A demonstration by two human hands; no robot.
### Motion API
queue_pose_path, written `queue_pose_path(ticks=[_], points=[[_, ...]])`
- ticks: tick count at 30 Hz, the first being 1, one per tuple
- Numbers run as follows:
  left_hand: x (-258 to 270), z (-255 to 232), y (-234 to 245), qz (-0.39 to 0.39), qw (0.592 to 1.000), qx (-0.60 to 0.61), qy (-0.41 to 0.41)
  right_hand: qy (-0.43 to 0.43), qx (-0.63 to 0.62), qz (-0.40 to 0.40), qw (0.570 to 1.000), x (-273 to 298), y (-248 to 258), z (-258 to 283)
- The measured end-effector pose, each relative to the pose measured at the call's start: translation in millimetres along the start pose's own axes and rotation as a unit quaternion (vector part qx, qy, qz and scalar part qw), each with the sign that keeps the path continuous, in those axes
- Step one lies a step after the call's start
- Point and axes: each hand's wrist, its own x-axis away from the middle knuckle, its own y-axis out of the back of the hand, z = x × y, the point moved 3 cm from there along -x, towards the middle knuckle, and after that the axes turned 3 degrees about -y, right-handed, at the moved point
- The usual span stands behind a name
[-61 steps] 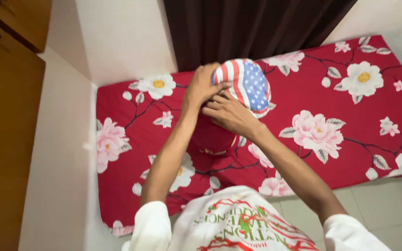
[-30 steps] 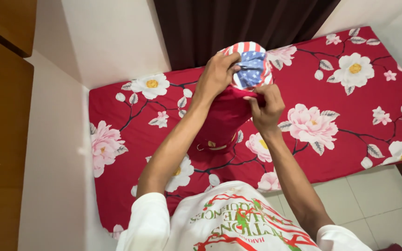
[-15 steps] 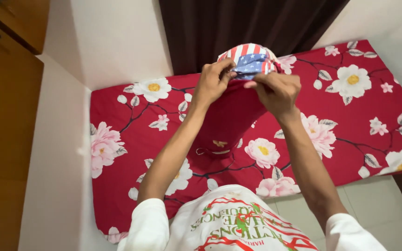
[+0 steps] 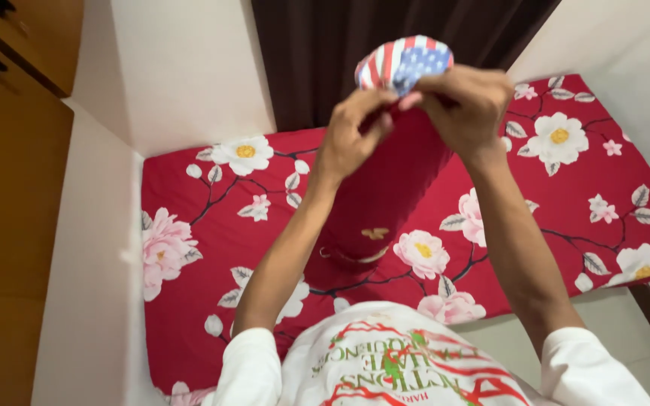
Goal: Put a red floral cover on a bolster pillow on a bed.
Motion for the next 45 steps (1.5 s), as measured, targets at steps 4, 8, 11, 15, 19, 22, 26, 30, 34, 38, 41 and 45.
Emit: queue_pose_path(ticks=[4, 8, 11, 15, 19, 22, 26, 30, 34, 38, 41, 45], points=[[36, 20, -9, 0.027, 0.996, -0.086, 0.025, -0.042, 0.012, 0.040, 0.998, 23, -2, 5], [60, 22, -15, -0.030, 0.991, -0.126, 0.020, -0.182, -0.072, 0.163, 0.967, 54, -4, 6], [62, 15, -15, -0.010, 0.992, -0.124, 0.005, -0.374, -0.137, 0.270, 0.877, 62, -3, 10], [65, 10, -5, -0.001, 0.991, -0.132, 0.014, -0.321, -0.004, 0.222, 0.921, 58, -4, 30], [64, 7, -3, 0.034, 0.987, -0.154, -0.003, -0.247, 0.039, 0.298, 0.921, 55, -19, 37], [60, -5, 1, 0.033, 0.983, -0.176, -0.034, -0.200, 0.125, 0.352, 0.906, 64, -28, 28], [52, 3, 13, 0.026, 0.974, -0.224, -0.032, -0.186, 0.172, 0.406, 0.878, 60, -28, 16], [33, 1, 15, 0.031, 0.978, -0.199, -0.056, -0.177, 0.064, 0.306, 0.933, 32, -13, 20], [18, -14, 7, -0.011, 0.970, -0.215, -0.117, -0.148, 0.071, 0.230, 0.959, 17, -4, 20], [20, -8, -6, -0.029, 0.964, -0.198, -0.178, -0.167, 0.105, 0.191, 0.962, 14, 0, 18], [8, -29, -3, -0.055, 0.959, -0.240, -0.144, -0.164, 0.064, 0.186, 0.967, 8, -3, 11], [15, -23, 1, -0.066, 0.972, -0.197, -0.113, -0.173, 0.085, 0.193, 0.962, 9, -3, 12]])
